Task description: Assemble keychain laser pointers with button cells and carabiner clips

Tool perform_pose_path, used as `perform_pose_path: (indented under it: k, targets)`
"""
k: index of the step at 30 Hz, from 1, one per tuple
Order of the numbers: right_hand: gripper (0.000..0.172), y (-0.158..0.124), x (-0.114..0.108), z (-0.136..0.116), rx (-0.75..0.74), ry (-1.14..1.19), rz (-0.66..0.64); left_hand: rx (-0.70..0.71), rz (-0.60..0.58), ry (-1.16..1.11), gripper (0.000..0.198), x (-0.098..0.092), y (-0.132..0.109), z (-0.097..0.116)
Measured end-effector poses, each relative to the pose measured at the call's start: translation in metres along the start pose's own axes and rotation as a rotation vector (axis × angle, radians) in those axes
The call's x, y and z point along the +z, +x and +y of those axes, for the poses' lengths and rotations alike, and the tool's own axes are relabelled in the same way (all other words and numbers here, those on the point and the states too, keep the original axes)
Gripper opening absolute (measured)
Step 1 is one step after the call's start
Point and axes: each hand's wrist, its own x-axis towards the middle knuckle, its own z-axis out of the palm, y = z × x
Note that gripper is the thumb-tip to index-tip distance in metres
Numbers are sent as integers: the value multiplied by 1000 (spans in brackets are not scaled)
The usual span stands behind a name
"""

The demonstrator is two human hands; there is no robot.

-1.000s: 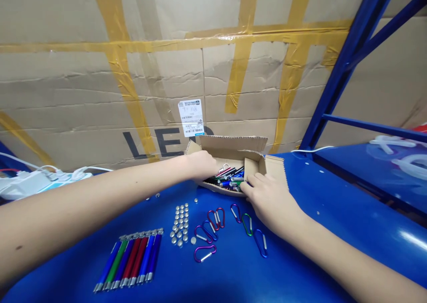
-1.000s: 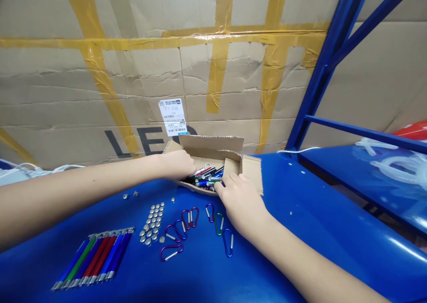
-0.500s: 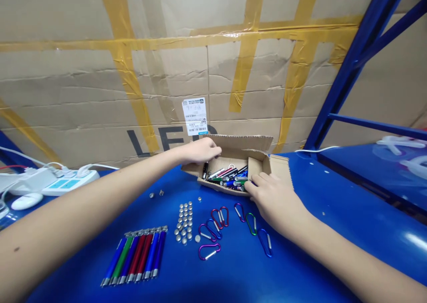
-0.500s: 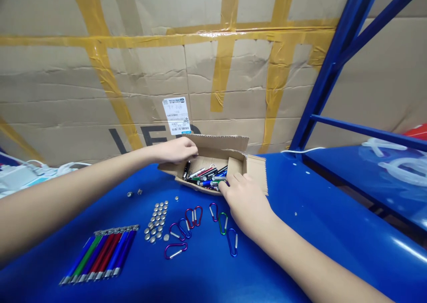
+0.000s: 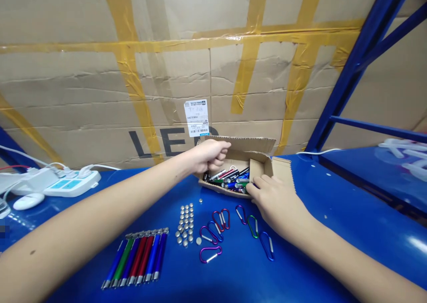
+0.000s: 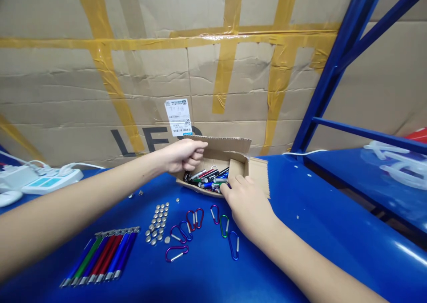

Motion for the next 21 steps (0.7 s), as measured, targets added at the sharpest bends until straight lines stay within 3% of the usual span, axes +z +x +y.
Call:
perform_pose_path:
  k: [2,4,7,15,21]
  targets:
    - [16,0,-1,0,-4,-2,15,55,37,548,42,1,-5,5]
    - [15,0,-1,0,-9,1,24,108,-32,991,30,1,-10,8]
    - [15,0,0,1,-7,12,20,105,-159,1338,10,4,-13,7]
    - [15,2,-3,0,13,5,-37,222,-224,1465,15,13,-10,-5]
    - [16,2,-2,0,9,-12,-51,254,-314,1583,20,22,-10,2]
